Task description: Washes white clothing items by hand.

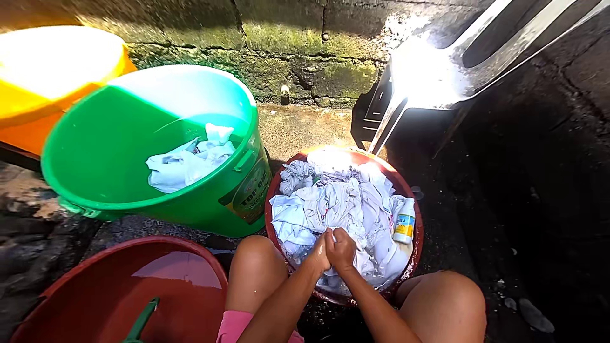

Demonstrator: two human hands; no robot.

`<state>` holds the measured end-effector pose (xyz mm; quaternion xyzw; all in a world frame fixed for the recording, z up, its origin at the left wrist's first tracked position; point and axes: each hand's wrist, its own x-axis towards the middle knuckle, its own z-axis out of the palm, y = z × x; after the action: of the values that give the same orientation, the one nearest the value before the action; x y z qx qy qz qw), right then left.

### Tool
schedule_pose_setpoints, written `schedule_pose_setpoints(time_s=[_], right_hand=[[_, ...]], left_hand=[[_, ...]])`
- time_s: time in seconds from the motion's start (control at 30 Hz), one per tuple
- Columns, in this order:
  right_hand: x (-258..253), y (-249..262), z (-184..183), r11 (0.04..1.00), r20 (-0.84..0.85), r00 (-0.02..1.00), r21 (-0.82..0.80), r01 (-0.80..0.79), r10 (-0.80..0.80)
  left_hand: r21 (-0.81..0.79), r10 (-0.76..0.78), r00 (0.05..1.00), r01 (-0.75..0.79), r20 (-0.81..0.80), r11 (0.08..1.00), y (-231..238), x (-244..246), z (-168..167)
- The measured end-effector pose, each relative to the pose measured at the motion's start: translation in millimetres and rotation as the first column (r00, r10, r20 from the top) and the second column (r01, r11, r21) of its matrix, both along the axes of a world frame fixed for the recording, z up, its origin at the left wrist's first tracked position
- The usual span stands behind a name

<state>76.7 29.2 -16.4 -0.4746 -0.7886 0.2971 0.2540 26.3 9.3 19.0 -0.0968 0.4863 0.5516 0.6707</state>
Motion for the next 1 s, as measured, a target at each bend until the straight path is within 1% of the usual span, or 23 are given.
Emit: schedule_pose_setpoints(time_s=[0.03,0.07,0.13,0.17,0.23,0.3,0.37,0.43,0.47,0.5,0.53,0.6,0.67,0.7,0.73,0.77,0.8,0.83,0.87,0.9,0.93,0.97,1.0], right_hand=[[11,30,-9,0.996,0.022,0.997,-0.031,0.079,-0.078],[29,60,-12,0.970,0.066,0.984,-0.172,0.173,-0.164],[61,97,-15,0.786,-0.080,0.883,-0.497,0.367,-0.462],[68,104,-5,0.685,-0.178,0.784,-0.623,0.378,-0.595],[67,106,18,0.623,-0.294,0.680,-0.721,0.303,-0.671],[63,102,34,0.645,-0.340,0.682,-0.721,0.252,-0.647],[67,98,38,0.725,-0.310,0.804,-0.658,0.204,-0.507],[82,101,32,0.840,-0.198,0.979,-0.537,-0.070,-0.045],[86,107,31,0.825,-0.102,0.976,-0.522,-0.218,0.193],[87,109,34,0.794,-0.035,0.945,-0.534,-0.292,0.324],[88,109,37,0.783,-0.038,0.935,-0.534,-0.318,0.354],[96,112,37,0.783,-0.281,0.935,-0.523,-0.337,0.214],[92,107,28,0.784,-0.593,0.799,-0.541,-0.304,-0.100],[79,98,26,0.781,-0.662,0.704,-0.571,-0.252,-0.257],[61,84,26,0.788,-0.665,0.666,-0.588,-0.186,-0.339],[38,63,26,0.830,-0.623,0.715,-0.547,-0.108,-0.317],[16,35,24,0.908,-0.540,0.820,-0.414,-0.060,-0.192],[-1,7,15,0.979,-0.415,0.909,-0.200,-0.048,-0.040],[-13,-13,0,0.999,-0.298,0.953,0.021,-0.039,0.043],[-16,-16,-12,0.995,-0.225,0.973,0.100,-0.022,0.044],[-9,-5,-17,1.000,-0.175,0.985,0.018,0.010,-0.006],[3,16,-18,0.989,-0.115,0.990,-0.128,0.072,-0.087],[11,35,-16,0.959,-0.063,0.985,-0.246,0.140,-0.160]], left_hand=[[0.121,0.019,1.000,-0.018,-0.004,0.993,0,-13,-13],[0.263,0.021,1.000,-0.025,0.020,0.965,-2,-26,-17],[0.441,0.069,0.998,-0.064,0.004,0.895,-5,-54,-11],[0.480,0.104,0.994,-0.085,-0.014,0.873,-5,-69,-8],[0.505,0.152,0.988,-0.113,-0.035,0.856,-6,-86,-9],[0.515,0.178,0.983,-0.133,-0.039,0.847,-6,-91,-11],[0.499,0.181,0.983,-0.136,-0.043,0.856,-4,-89,-13],[0.471,0.167,0.984,-0.117,-0.066,0.874,-3,-86,-12],[0.465,0.156,0.984,-0.102,-0.080,0.880,-3,-86,-11],[0.460,0.141,0.985,-0.082,-0.096,0.884,-2,-87,-10],[0.444,0.127,0.986,-0.064,-0.113,0.894,-1,-88,-9],[0.338,0.115,0.981,-0.056,-0.157,0.939,3,-91,-7],[0.198,0.095,0.978,-0.057,-0.185,0.979,10,-88,-9],[0.150,0.086,0.979,-0.058,-0.183,0.987,14,-83,-12],[0.101,0.083,0.980,-0.065,-0.183,0.993,19,-75,-17],[0.050,0.088,0.972,-0.079,-0.218,0.996,25,-65,-24],[0.028,0.088,0.938,-0.083,-0.334,0.996,30,-52,-38],[0.089,0.116,0.825,-0.079,-0.554,0.993,30,-36,-69],[0.298,0.275,0.570,-0.056,-0.774,0.953,26,-22,-124],[0.505,0.471,0.333,0.017,-0.817,0.863,24,-13,-165],[0.237,0.162,0.684,0.016,-0.711,0.971,9,-6,-110],[0.067,0.056,0.909,-0.031,-0.413,0.997,8,2,-65],[-0.031,0.012,0.977,-0.019,-0.214,0.999,8,8,-39]])
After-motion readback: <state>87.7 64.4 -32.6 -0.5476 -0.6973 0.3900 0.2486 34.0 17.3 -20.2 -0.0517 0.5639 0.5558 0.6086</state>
